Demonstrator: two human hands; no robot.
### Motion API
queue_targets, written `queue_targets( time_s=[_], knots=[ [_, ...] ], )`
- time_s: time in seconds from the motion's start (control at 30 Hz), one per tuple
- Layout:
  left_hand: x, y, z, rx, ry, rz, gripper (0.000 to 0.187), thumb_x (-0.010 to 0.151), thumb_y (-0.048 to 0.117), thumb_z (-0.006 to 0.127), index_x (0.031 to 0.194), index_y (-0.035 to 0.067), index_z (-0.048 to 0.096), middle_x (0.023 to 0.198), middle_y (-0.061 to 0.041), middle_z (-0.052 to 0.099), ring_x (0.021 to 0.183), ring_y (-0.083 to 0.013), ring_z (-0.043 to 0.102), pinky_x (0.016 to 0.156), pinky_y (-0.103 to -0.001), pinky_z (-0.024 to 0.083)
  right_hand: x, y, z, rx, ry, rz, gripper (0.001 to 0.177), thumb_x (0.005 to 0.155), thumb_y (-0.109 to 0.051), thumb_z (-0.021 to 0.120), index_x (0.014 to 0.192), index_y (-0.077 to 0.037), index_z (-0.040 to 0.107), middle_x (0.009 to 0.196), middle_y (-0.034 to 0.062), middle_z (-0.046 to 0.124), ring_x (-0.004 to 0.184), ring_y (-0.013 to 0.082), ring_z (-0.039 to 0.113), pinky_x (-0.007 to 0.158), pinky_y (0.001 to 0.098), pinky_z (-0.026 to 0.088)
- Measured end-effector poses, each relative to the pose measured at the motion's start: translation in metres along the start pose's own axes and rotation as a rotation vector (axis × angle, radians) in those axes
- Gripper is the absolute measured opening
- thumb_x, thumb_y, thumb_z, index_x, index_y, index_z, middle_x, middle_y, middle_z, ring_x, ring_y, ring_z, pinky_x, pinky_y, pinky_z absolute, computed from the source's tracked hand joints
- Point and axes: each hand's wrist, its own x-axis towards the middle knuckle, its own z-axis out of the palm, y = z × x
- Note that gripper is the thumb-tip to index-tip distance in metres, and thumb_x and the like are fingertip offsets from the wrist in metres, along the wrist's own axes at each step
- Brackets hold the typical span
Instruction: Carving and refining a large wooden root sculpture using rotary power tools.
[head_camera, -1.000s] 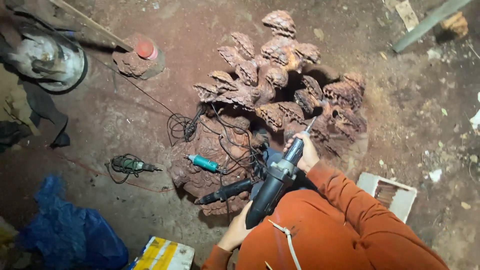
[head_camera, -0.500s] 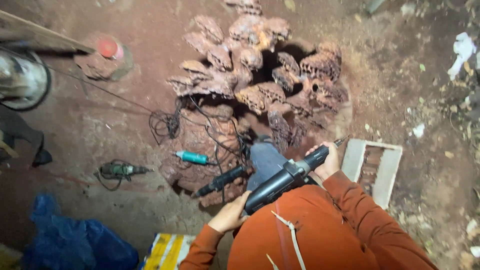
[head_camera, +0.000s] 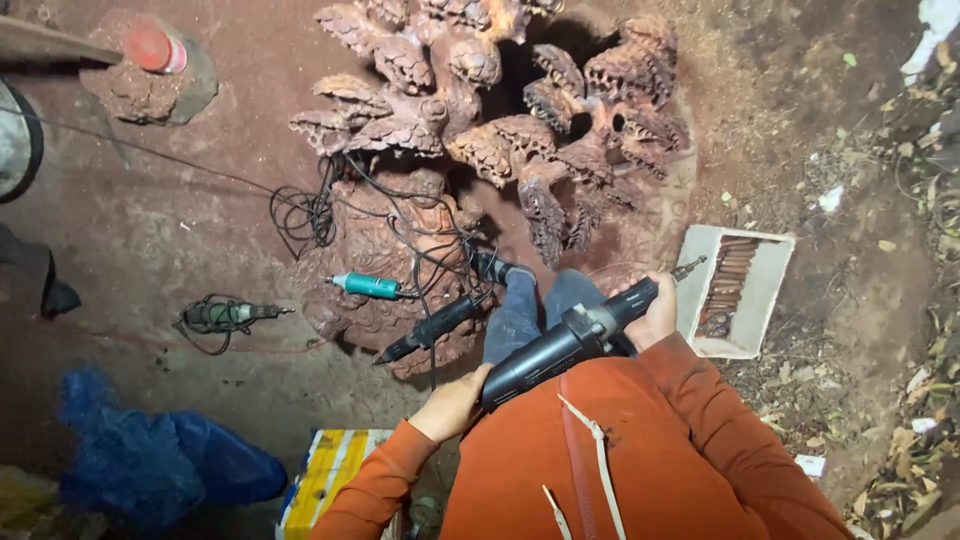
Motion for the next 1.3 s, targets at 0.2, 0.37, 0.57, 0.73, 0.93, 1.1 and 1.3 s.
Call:
queue_targets(
  time_s=[0.2, 0.37, 0.57, 0.73, 0.93, 1.1, 1.3],
  knots=[
    [0.035, 0.0, 0.034, -0.007, 0.018, 0.024, 0.067, 0.087, 0.017, 0.061, 0.146, 0.007, 0.032, 0.115, -0.026, 0.065, 0.102, -0.0478, 0.068, 0.083, -0.058, 0.056, 0.015, -0.034, -0.01, -0.087, -0.027, -0.094, 0.018, 0.074, -0.025, 0.072, 0.072, -0.013, 0.059, 0.07, 0.0017, 0.06, 0.063, 0.0205, 0.064, 0.066, 0.04, 0.056],
    [0.037, 0.028, -0.01, -0.125, 0.011, 0.121, 0.066, 0.085, 0.016, 0.059, 0.146, 0.005, 0.034, 0.116, -0.032, 0.065, 0.103, -0.0537, 0.065, 0.085, -0.062, 0.054, 0.021, -0.057, -0.004, -0.063, -0.048, -0.122, 0.02, 0.074, -0.026, 0.071, 0.074, -0.014, 0.056, 0.069, 0.002, 0.059, 0.062, 0.0202, 0.063, 0.067, 0.0402, 0.056],
    [0.05, 0.064, -0.043, -0.274, 0.004, 0.021, 0.09, 0.082, 0.051, 0.057, 0.159, 0.024, 0.02, 0.11, -0.032, 0.068, 0.108, -0.0539, 0.064, 0.093, -0.059, 0.051, 0.03, -0.084, 0.053, -0.197, -0.183, -0.07, 0.019, 0.076, -0.025, 0.069, 0.076, -0.013, 0.054, 0.068, 0.0012, 0.055, 0.061, 0.0204, 0.06, 0.065, 0.0382, 0.053],
    [0.097, 0.107, -0.031, -0.356, 0.248, -0.072, 0.095, 0.081, 0.074, 0.055, 0.159, 0.028, 0.025, 0.111, -0.029, 0.07, 0.108, -0.0482, 0.067, 0.096, -0.053, 0.052, 0.045, -0.098, 0.145, -0.447, -0.37, -0.022, 0.017, 0.074, -0.024, 0.068, 0.076, -0.013, 0.055, 0.067, 0.0015, 0.054, 0.061, 0.0191, 0.059, 0.063, 0.0368, 0.054],
    [0.216, 0.158, -0.015, -1.168, 0.631, -0.131, 0.091, 0.055, 0.062, 0.093, 0.131, 0.036, 0.049, 0.119, -0.012, 0.071, 0.116, -0.0338, 0.066, 0.097, -0.042, 0.052, 0.067, -0.093, 0.255, -0.782, -0.676, 0.027, 0.015, 0.08, -0.019, 0.066, 0.076, -0.006, 0.059, 0.065, 0.0069, 0.054, 0.058, 0.0209, 0.059, 0.057, 0.038, 0.055],
    [0.281, 0.188, -0.037, -1.497, 0.885, -0.014, 0.123, 0.049, 0.038, 0.099, 0.153, 0.021, 0.037, 0.14, -0.026, 0.057, 0.13, -0.0391, 0.056, 0.11, -0.047, 0.046, 0.138, -0.062, 0.297, -1.179, -0.698, -0.147, 0.037, 0.087, -0.028, 0.074, 0.109, -0.01, 0.05, 0.07, 0.0165, 0.066, 0.056, 0.0243, 0.069, 0.051, 0.0401, 0.062],
    [0.316, 0.174, -0.09, -1.775, 0.913, 0.193, 0.129, 0.056, 0.025, 0.096, 0.161, 0.015, 0.022, 0.154, -0.025, 0.041, 0.141, -0.0376, 0.043, 0.118, -0.046, 0.035, 0.236, -0.03, 0.334, -1.447, -0.584, -0.277, 0.079, 0.091, -0.026, 0.073, 0.146, -0.007, 0.019, 0.068, 0.0181, 0.066, 0.05, 0.0259, 0.068, 0.047, 0.0436, 0.062]
  ],
)
